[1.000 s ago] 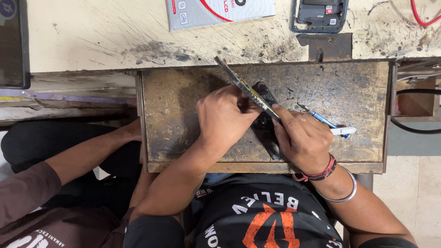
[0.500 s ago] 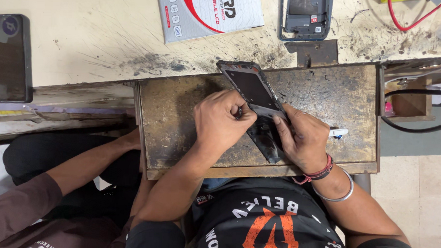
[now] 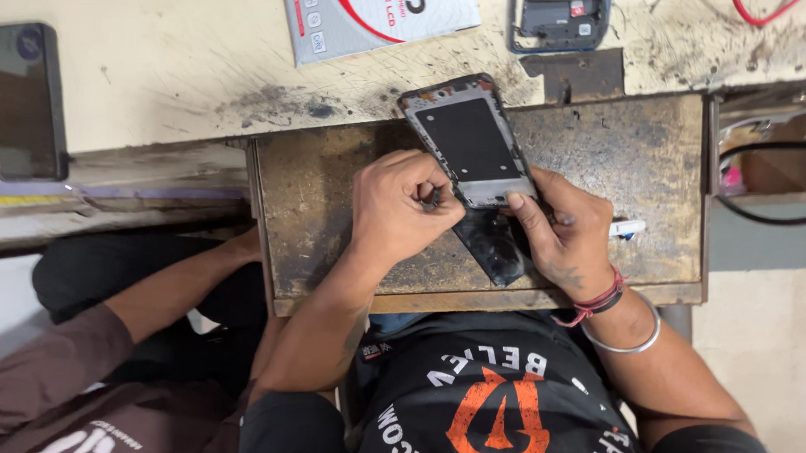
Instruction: The person holds a phone frame and peels the shattered screen glass and old adhesive off the frame by hand, working around the edges and pulling away broken glass pieces onto the bench. A replacement display package and a disassembled phone lie on the workbench nearby.
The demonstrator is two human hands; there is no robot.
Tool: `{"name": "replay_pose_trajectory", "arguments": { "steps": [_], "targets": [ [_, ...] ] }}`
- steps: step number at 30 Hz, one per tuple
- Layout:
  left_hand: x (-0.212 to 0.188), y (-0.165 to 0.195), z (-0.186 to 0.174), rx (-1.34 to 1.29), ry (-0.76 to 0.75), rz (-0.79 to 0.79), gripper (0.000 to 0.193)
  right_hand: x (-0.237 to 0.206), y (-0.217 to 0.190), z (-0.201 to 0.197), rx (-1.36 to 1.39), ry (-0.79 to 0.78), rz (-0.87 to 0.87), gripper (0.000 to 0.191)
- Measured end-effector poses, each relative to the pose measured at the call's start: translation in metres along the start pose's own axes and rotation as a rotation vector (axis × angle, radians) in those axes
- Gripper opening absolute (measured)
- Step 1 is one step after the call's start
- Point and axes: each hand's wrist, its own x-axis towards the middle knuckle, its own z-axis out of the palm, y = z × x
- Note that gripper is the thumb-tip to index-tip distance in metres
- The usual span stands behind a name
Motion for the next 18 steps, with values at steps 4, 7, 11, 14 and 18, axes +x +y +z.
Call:
{"name": "replay_pose_trajectory", "arguments": {
  "steps": [4, 7, 11, 14, 18],
  "targets": [
    [0.001, 0.001, 0.006, -0.037, 0.014, 0.054, 0.021, 0.001, 0.001, -0.004, 0.092, -0.010, 0.031, 0.024],
    [-0.001, 0.001, 0.011, -0.081, 0.042, 0.069, 0.019, -0.001, 0.000, -0.007, 0.133, -0.004, 0.061, 0.024],
    [-0.005, -0.002, 0.013, -0.057, 0.086, 0.155, 0.020, -0.002, -0.002, -0.008, 0.191, -0.010, 0.102, 0.025],
    [-0.006, -0.004, 0.014, -0.043, 0.107, 0.206, 0.020, -0.003, -0.002, -0.008, 0.221, -0.014, 0.115, 0.026],
    [-0.007, -0.005, 0.015, -0.030, 0.124, 0.262, 0.020, -0.005, -0.001, -0.007, 0.261, -0.004, 0.118, 0.026]
  ]
}}
